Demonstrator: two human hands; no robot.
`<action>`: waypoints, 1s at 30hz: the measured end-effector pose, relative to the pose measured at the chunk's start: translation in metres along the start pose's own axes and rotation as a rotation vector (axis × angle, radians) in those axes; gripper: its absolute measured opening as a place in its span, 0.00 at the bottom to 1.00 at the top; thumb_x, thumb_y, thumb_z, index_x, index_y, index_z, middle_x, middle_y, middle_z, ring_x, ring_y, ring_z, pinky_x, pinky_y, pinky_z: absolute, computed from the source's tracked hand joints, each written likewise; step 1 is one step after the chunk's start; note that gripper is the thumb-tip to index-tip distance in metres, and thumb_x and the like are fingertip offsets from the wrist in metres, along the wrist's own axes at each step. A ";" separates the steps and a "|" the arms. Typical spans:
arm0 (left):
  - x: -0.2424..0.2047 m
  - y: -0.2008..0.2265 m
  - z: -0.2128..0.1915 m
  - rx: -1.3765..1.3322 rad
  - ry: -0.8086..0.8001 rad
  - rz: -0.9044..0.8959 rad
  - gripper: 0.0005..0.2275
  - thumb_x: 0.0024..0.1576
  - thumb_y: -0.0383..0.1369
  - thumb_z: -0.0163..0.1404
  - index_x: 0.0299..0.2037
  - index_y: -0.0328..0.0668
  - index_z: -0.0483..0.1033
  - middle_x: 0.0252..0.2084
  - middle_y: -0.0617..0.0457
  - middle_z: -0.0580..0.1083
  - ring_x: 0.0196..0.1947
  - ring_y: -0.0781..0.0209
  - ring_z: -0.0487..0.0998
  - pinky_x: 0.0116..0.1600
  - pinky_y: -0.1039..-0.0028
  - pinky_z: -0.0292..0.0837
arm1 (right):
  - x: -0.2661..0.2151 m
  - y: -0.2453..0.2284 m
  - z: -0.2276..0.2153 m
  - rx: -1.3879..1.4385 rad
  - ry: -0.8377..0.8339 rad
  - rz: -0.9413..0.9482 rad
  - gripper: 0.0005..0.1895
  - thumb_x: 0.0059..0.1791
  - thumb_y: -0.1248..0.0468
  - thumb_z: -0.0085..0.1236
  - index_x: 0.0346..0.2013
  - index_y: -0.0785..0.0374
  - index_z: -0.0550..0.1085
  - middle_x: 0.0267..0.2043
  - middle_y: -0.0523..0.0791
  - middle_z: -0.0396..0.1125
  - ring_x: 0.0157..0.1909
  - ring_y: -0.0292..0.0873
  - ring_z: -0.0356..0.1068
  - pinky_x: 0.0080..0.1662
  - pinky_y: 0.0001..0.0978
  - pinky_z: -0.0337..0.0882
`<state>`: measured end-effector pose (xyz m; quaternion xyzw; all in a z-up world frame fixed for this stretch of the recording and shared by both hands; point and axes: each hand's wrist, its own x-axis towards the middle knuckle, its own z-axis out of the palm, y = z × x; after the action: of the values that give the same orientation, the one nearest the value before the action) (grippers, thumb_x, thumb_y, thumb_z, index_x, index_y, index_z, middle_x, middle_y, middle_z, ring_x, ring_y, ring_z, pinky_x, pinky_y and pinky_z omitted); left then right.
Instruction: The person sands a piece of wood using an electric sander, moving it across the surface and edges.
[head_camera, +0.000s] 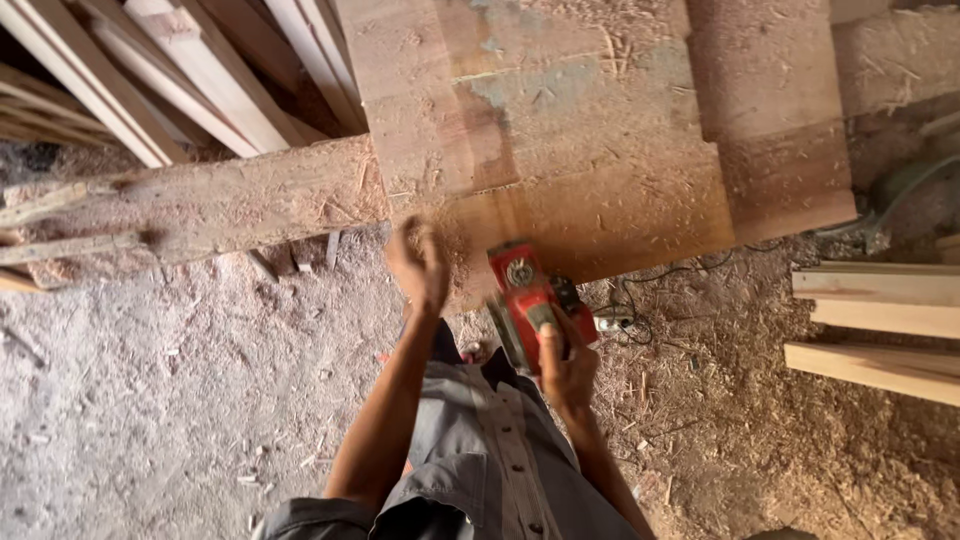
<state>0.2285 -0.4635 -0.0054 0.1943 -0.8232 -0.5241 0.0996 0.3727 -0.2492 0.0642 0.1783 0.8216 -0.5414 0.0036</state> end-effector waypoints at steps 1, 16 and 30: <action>0.004 -0.018 -0.011 0.170 0.114 -0.108 0.14 0.66 0.41 0.47 0.55 0.42 0.72 0.53 0.44 0.71 0.49 0.54 0.74 0.56 0.60 0.75 | 0.001 -0.008 0.009 0.020 0.010 -0.009 0.30 0.55 0.45 0.40 0.59 0.61 0.75 0.20 0.44 0.70 0.15 0.37 0.66 0.17 0.31 0.68; -0.008 -0.013 -0.014 0.383 0.054 -0.131 0.25 0.66 0.44 0.38 0.67 0.30 0.60 0.57 0.24 0.72 0.53 0.27 0.74 0.55 0.49 0.70 | 0.200 -0.104 0.109 0.266 0.063 -0.134 0.22 0.58 0.49 0.50 0.56 0.63 0.75 0.31 0.41 0.68 0.24 0.33 0.64 0.25 0.29 0.66; -0.001 0.017 -0.017 0.398 0.037 -0.222 0.24 0.65 0.42 0.39 0.65 0.28 0.63 0.54 0.28 0.73 0.52 0.29 0.75 0.53 0.52 0.73 | 0.447 -0.223 0.193 0.452 -0.124 -0.142 0.30 0.55 0.38 0.46 0.54 0.60 0.74 0.17 0.36 0.60 0.15 0.31 0.59 0.17 0.27 0.62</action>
<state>0.2324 -0.4711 0.0172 0.3089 -0.8820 -0.3555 0.0161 -0.1481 -0.3701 0.0931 0.0830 0.6883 -0.7202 -0.0241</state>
